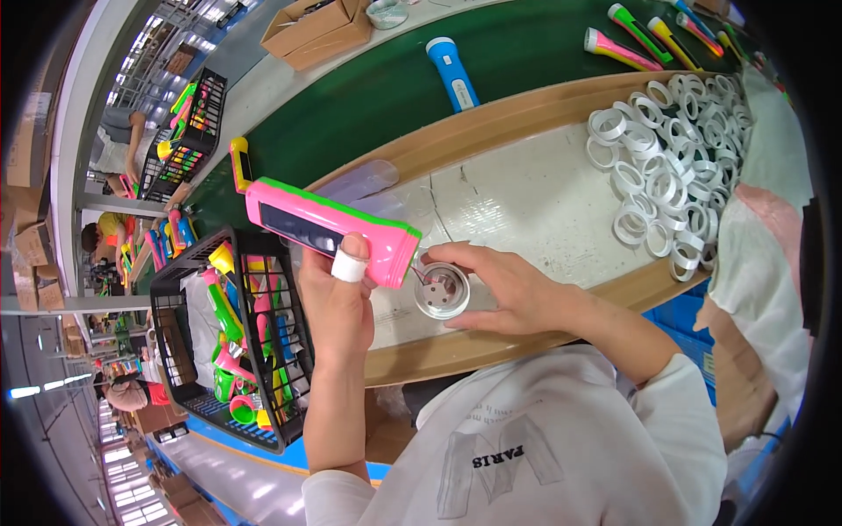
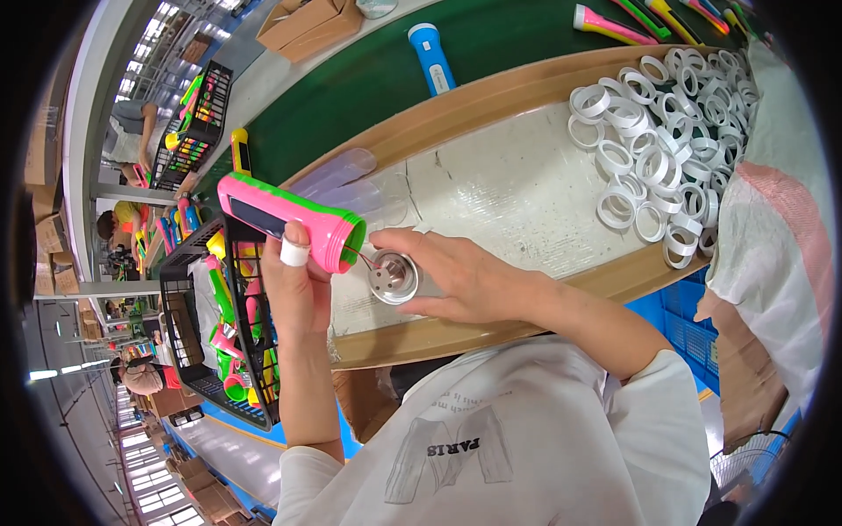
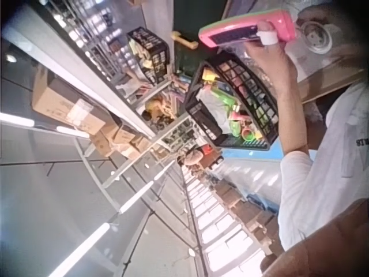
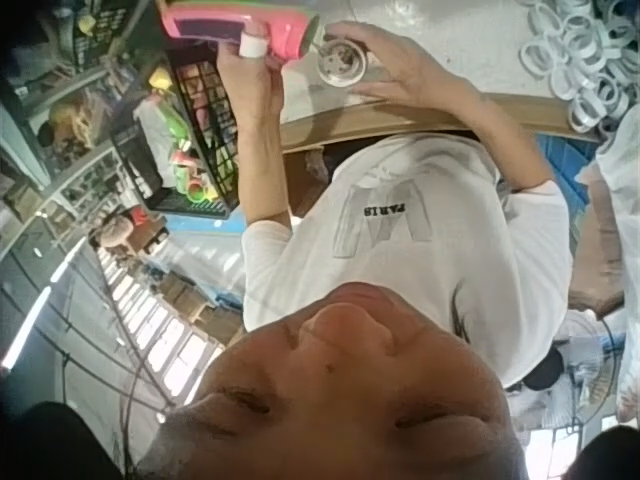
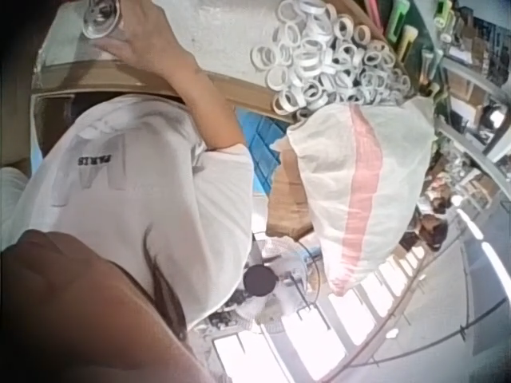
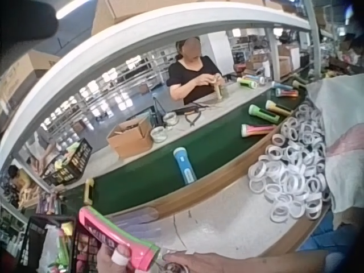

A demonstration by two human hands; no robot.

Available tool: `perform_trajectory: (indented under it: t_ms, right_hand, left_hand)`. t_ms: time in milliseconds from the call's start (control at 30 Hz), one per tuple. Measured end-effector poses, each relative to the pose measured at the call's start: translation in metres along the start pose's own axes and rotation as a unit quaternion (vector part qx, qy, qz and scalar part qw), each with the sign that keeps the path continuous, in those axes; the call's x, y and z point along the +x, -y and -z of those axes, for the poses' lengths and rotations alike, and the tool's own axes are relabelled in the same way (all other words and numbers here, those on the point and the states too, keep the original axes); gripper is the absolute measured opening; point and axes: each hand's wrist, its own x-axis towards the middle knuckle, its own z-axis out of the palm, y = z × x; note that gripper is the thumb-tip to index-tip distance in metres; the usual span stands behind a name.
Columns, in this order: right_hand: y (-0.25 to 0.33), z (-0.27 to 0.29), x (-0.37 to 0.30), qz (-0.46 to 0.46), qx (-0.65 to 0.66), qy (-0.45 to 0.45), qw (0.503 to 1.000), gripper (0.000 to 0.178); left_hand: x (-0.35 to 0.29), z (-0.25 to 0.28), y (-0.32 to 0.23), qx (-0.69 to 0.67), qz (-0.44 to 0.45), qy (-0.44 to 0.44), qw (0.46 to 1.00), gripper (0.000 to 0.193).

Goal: Assemble plastic handheld flashlights by attaching reflectors and lens covers to the body.

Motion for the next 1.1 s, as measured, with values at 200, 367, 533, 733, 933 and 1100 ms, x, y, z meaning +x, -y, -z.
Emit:
perform_trajectory:
  t_ms: [200, 367, 533, 733, 933, 1100]
  right_hand:
    - [-0.006, 0.005, -0.005, -0.026, 0.021, -0.017, 0.999, 0.047]
    - [0.008, 0.021, 0.000, -0.127, 0.018, 0.012, 0.992, 0.056]
    - [0.006, -0.001, -0.006, -0.058, 0.198, -0.158, 0.966, 0.058]
    - [0.003, 0.000, -0.010, -0.067, 0.178, -0.196, 0.962, 0.036]
    - [0.006, 0.025, -0.011, 0.024, 0.098, -0.127, 0.987, 0.034]
    - [0.040, -0.007, -0.033, 0.528, -0.162, 0.000, 0.833, 0.023]
  left_hand:
    - [-0.001, 0.016, 0.042, 0.056, -0.128, -0.065, 0.988, 0.049]
    - [-0.023, 0.009, 0.028, 0.196, -0.147, 0.107, 0.963, 0.051]
    - [-0.038, -0.015, 0.047, -0.042, -0.034, 0.039, 0.998, 0.059]
    - [-0.044, 0.008, 0.054, -0.127, 0.048, 0.170, 0.976, 0.084]
    - [-0.049, 0.024, -0.029, 0.324, -0.005, 0.332, 0.886, 0.067]
    - [-0.056, 0.054, -0.016, 0.123, 0.121, 0.501, 0.848, 0.061]
